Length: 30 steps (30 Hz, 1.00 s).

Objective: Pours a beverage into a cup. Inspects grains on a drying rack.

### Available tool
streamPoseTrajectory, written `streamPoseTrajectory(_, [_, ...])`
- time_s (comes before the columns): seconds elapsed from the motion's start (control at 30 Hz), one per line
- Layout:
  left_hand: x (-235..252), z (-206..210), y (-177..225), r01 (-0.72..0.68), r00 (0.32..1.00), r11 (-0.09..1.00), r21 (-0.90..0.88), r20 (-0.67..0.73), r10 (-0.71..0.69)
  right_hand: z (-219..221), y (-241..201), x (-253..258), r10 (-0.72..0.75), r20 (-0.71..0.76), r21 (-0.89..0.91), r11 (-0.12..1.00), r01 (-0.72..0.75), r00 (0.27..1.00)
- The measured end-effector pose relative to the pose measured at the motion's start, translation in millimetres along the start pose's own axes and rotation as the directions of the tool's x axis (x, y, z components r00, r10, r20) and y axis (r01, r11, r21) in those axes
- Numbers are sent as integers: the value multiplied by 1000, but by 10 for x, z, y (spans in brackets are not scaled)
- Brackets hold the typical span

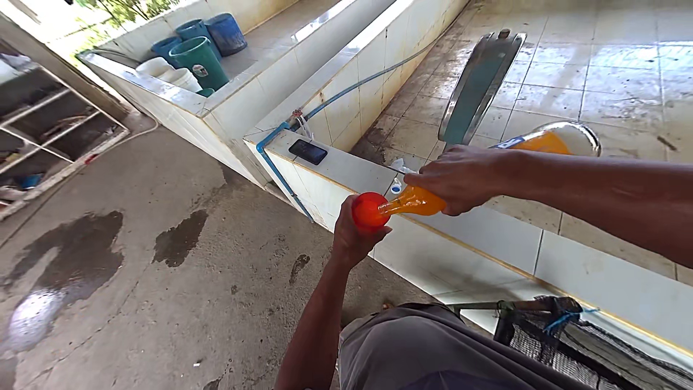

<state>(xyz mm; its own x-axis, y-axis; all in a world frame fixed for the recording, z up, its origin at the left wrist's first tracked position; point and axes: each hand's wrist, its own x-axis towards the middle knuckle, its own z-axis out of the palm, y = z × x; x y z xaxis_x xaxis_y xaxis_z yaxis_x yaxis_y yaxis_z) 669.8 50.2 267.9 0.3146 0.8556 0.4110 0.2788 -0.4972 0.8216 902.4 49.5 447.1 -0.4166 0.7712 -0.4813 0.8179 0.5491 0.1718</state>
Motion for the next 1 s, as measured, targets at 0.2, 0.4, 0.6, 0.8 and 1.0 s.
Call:
streamPoseTrajectory(0.2, [-33, 82, -53, 31, 999, 996, -83, 15, -30, 45, -5, 3, 6, 8, -6, 1000, -6, 1000])
streamPoseTrajectory(0.4, [-44, 129, -78, 35, 999, 993, -116, 22, -33, 99, -5, 3, 22, 29, 44, 999, -23, 999])
streamPoseTrajectory(0.6, [-52, 174, -106, 60, 998, 994, -93, 37, -57, 198, 47, 27, 21, 22, 52, 998, -22, 1000])
streamPoseTrajectory(0.8, [-28, 218, -132, 65, 997, 992, -109, 53, -59, 226, 69, 15, 44, 40, 74, 996, -47, 998])
streamPoseTrajectory(1.0, [23, 244, -155, 59, 997, 987, -150, 64, -50, 282, 125, 24, 49, 40, 96, 994, -52, 998])
